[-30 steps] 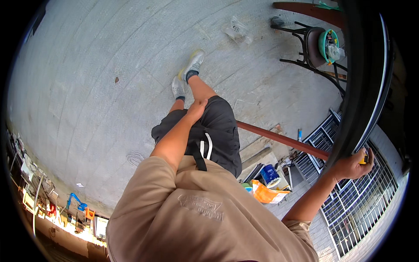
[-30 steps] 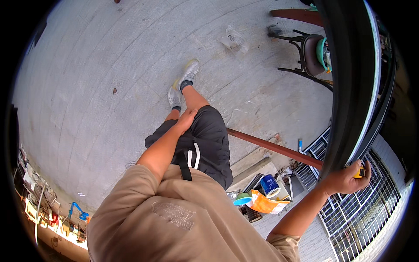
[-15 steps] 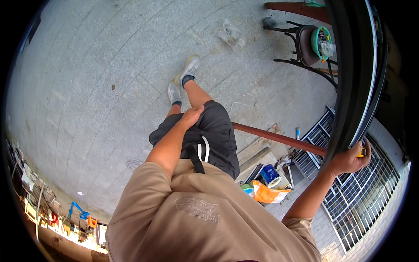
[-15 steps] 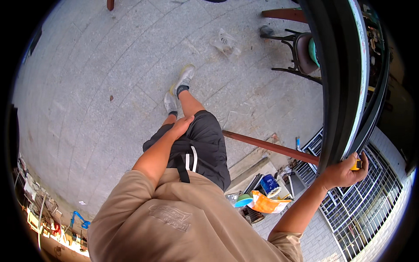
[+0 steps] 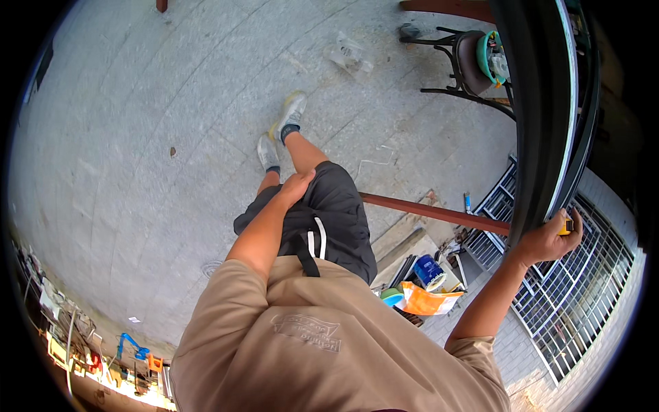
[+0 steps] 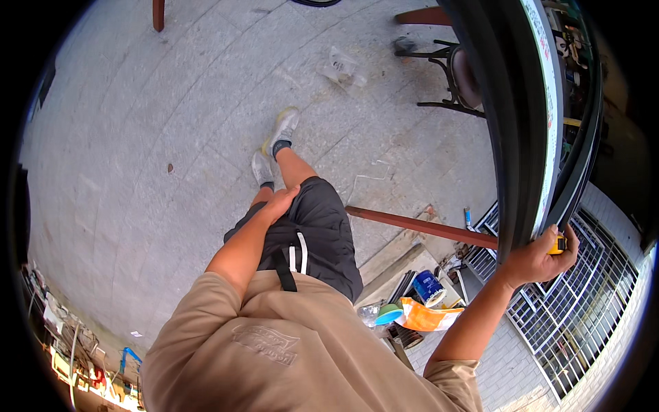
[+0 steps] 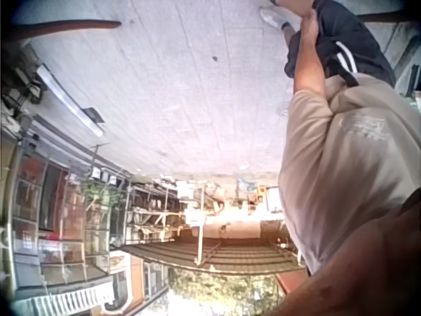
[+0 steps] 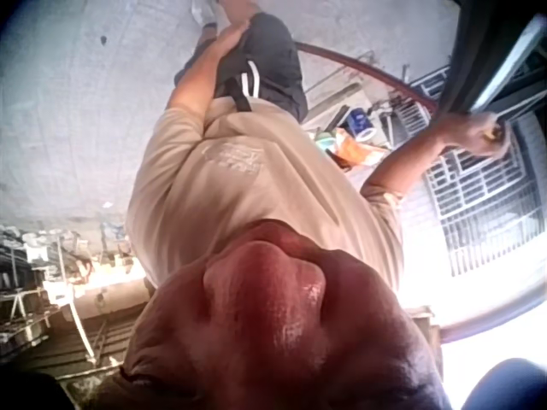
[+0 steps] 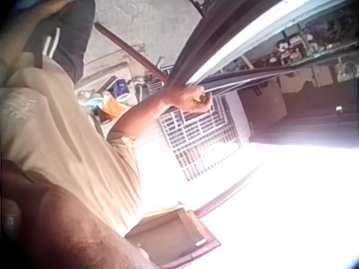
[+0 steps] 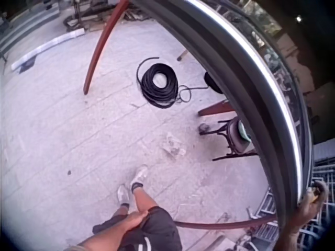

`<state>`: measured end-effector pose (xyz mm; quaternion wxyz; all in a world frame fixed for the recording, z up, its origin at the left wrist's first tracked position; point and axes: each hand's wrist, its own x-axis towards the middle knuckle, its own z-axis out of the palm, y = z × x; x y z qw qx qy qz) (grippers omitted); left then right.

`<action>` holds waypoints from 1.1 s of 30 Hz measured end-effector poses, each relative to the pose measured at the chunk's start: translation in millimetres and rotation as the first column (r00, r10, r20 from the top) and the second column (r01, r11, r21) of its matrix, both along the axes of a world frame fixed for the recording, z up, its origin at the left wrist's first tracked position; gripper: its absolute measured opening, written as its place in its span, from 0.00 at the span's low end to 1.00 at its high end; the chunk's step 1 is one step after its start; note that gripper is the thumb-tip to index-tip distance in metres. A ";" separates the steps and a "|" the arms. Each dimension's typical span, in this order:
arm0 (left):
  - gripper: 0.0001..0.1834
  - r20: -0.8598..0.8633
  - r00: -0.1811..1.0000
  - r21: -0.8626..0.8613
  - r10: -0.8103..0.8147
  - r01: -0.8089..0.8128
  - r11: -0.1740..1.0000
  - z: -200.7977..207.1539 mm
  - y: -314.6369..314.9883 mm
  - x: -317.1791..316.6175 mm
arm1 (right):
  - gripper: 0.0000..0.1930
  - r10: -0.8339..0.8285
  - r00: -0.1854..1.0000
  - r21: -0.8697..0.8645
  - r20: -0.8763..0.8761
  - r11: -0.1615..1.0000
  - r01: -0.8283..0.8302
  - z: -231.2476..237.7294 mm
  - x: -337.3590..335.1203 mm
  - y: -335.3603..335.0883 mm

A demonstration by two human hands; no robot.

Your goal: The person measures a metal strip against a window frame using a measuring tape, positions the strip, and then lifts and moves the large metal window frame.

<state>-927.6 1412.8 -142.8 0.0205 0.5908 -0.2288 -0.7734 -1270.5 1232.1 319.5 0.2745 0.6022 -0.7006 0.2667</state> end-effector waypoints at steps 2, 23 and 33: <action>0.43 0.070 0.985 -0.009 0.158 -0.158 0.987 -3.2 4.5 -4.4 | 0.14 -0.009 1.000 0.011 0.010 1.000 0.009 0.5 0.5 -0.9; 0.37 0.025 0.994 -0.136 0.104 -0.099 0.986 6.4 -8.5 -14.0 | 0.13 0.030 0.999 -0.036 0.045 0.999 -0.029 -4.6 8.7 -2.7; 0.40 -0.004 0.961 -0.172 -0.277 0.272 0.947 10.6 -9.6 -4.3 | 0.12 0.030 1.000 0.004 0.009 1.000 -0.030 -3.1 6.4 0.6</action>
